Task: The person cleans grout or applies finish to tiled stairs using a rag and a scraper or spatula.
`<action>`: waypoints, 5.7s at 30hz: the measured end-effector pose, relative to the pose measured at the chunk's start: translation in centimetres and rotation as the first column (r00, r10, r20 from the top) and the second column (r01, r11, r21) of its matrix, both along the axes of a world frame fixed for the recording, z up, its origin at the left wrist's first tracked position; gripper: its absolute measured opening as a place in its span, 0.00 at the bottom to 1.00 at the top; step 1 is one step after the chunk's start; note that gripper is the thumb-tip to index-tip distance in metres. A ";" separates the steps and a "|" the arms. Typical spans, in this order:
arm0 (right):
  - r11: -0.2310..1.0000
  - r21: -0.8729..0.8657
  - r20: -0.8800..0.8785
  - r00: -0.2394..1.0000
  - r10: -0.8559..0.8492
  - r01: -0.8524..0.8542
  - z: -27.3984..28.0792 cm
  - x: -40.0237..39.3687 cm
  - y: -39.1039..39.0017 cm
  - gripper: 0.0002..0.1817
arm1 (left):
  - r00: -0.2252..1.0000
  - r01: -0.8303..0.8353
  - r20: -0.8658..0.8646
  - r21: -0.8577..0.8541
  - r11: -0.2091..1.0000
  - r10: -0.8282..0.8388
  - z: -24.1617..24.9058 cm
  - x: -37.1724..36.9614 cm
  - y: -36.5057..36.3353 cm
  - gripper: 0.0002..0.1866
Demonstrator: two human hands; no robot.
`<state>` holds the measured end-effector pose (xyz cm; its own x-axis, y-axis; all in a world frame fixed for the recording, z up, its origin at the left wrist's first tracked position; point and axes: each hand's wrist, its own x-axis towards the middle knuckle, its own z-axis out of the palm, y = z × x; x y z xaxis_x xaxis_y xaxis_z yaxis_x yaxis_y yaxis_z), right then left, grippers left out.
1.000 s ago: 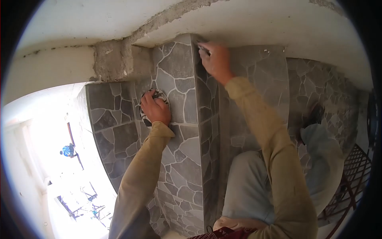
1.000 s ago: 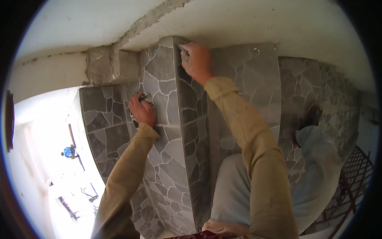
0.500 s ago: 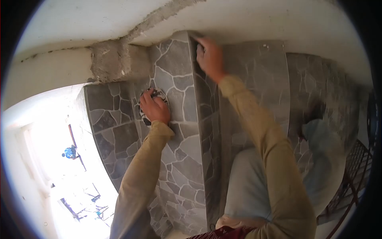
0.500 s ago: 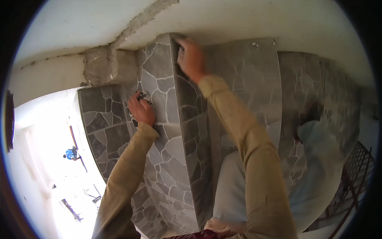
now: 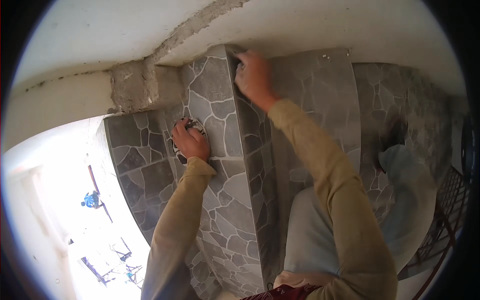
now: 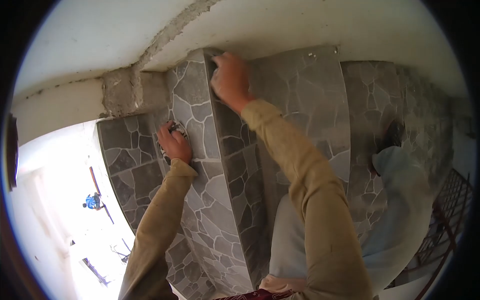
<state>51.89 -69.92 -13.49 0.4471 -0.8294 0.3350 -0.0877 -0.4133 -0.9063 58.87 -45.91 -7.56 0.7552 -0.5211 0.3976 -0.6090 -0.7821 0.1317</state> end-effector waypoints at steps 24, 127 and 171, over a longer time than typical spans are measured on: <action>0.946 0.319 -0.040 0.997 0.068 -0.052 -6.1 -3.4 4.1 0.14 | 1.000 0.012 -0.009 0.011 1.000 -0.012 -0.2 0.3 0.9 0.19; 0.985 0.095 0.275 0.954 0.115 -0.146 -7.1 -1.6 -0.1 0.28 | 0.852 0.515 -0.187 0.123 0.849 -0.489 2.5 3.2 -7.1 0.26; 0.861 0.465 -0.153 0.939 0.309 -0.207 -12.5 -3.0 -2.0 0.13 | 0.864 0.499 -0.148 0.139 0.855 -0.480 2.8 3.4 -7.2 0.24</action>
